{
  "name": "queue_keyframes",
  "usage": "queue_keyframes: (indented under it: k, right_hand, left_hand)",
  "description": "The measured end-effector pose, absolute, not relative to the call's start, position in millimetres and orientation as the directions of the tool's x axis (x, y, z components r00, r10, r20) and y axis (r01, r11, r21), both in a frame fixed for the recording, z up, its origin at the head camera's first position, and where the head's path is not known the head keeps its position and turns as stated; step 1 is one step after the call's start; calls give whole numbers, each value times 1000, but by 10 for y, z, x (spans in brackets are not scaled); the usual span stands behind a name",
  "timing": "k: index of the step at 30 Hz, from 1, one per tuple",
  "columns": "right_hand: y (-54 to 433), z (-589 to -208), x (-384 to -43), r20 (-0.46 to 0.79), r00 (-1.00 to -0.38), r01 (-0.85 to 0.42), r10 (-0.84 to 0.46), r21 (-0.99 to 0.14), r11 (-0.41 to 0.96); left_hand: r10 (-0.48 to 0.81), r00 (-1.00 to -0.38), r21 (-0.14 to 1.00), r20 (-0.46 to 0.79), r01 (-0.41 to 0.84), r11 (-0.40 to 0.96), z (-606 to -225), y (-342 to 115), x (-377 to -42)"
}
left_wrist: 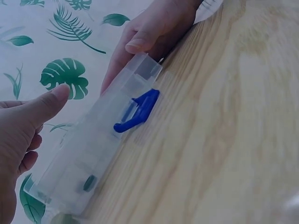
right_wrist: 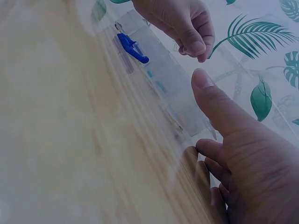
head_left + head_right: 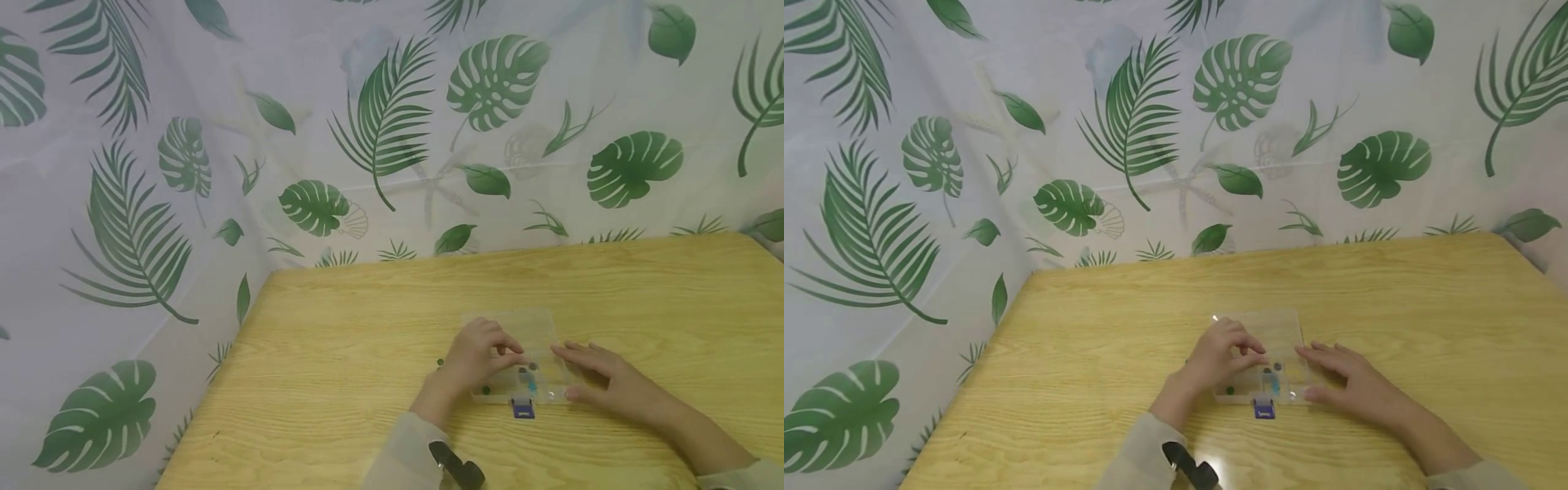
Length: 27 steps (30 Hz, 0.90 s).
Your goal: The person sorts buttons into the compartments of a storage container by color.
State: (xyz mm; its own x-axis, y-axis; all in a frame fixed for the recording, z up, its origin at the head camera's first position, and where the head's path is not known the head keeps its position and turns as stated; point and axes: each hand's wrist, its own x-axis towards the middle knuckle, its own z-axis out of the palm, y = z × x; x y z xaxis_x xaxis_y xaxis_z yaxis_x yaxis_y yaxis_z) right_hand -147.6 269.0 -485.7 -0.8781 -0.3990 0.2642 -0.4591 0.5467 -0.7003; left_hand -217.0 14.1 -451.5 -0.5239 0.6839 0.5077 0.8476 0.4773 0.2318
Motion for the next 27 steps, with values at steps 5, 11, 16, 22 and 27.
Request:
queue_keyframes:
  k: [5, 11, 16, 22, 27]
  right_hand:
    - [2678, -4840, -1469, 237, -887, -431, -397, -735, 523]
    - [2679, -4817, -1464, 200, -898, -389, -392, -776, 496]
    - [2692, -4842, -1478, 194, -898, -385, -394, -782, 491]
    - [2696, -4873, -1471, 210, -896, -401, -392, -762, 508]
    - [2686, -4863, -1469, 212, -896, -406, -390, -746, 528]
  left_hand:
    - [671, -526, 268, 523, 848, 457, -4524, 28, -2195]
    - [657, -539, 305, 527, 841, 446, -4543, -119, -2217]
    - [635, -589, 332, 501, 808, 487, -4565, -253, -2238]
    - [616, -656, 367, 436, 755, 544, -4602, -439, -2283]
    - [594, -711, 386, 376, 703, 597, -4608, -615, -2314]
